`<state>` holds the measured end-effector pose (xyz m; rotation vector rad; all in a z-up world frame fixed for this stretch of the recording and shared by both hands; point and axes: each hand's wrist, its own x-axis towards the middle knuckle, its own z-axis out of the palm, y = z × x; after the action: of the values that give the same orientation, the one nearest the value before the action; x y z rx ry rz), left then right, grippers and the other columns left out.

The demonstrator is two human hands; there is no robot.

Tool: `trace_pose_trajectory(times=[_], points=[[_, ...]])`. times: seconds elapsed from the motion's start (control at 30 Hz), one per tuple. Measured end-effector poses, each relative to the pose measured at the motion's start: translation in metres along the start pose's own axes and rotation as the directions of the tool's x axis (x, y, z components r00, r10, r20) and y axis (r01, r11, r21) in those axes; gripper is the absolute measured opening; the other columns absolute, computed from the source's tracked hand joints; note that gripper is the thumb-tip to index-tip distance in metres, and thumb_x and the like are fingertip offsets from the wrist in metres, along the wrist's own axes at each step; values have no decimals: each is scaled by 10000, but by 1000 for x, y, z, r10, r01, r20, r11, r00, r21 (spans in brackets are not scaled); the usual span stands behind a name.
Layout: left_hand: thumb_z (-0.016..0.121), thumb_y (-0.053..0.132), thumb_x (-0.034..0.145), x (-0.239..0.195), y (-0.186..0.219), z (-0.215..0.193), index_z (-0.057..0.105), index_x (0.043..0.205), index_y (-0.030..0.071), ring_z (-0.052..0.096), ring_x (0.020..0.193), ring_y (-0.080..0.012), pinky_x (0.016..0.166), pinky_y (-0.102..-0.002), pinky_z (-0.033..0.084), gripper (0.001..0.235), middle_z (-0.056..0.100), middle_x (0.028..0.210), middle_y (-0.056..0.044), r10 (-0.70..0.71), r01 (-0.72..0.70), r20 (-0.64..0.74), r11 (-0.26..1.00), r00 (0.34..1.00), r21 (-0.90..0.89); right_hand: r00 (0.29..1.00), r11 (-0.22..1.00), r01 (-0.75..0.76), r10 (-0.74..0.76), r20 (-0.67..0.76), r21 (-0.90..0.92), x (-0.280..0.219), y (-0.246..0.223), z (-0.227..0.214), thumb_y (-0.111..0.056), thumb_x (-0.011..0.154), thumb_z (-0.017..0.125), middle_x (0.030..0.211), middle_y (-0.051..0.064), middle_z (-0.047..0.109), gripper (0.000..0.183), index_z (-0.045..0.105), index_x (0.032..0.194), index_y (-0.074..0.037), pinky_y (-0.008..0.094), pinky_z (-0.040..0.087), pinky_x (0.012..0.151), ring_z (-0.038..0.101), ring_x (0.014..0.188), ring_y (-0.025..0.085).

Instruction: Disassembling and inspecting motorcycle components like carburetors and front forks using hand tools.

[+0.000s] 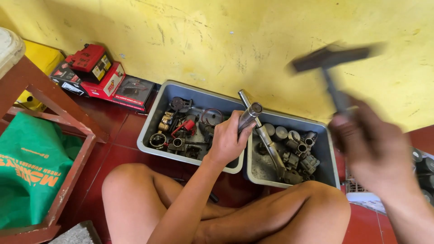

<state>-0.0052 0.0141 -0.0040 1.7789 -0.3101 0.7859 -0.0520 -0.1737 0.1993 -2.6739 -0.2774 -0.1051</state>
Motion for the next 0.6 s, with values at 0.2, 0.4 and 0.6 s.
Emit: trace_pose_trajectory(times=[0.2, 0.4, 0.6], points=[[684, 156, 936, 2, -1, 0, 578, 1043, 5, 604, 562, -263, 569, -368, 494, 213, 686, 781, -111, -2, 2, 9, 1000, 1000, -12, 891, 783, 361, -130, -435, 506, 3, 17, 13, -389, 1212, 298, 749, -12, 369, 342, 291, 1499, -204, 262, 298, 430, 347, 503, 106], [676, 115, 905, 3, 0, -1, 585, 1054, 16, 637, 596, -259, 602, -358, 508, 201, 717, 812, -91, -25, 26, 27, 999, 999, -44, 984, 1000, -21, 20, 176, 6, 4, 12, 20, -214, 971, 572, 497, 105, 677, 400, 645, 1357, -137, 390, 405, 407, 566, 373, 231], [683, 124, 924, 3, -1, -2, 579, 1057, 2, 617, 581, -264, 586, -367, 501, 209, 704, 811, -115, 12, -12, 4, 999, 1000, -35, 949, 905, 158, -28, -315, 394, -7, 0, -6, 10, 1171, 337, 748, 107, 500, 376, 433, 1534, 24, 261, 275, 404, 389, 472, 167]])
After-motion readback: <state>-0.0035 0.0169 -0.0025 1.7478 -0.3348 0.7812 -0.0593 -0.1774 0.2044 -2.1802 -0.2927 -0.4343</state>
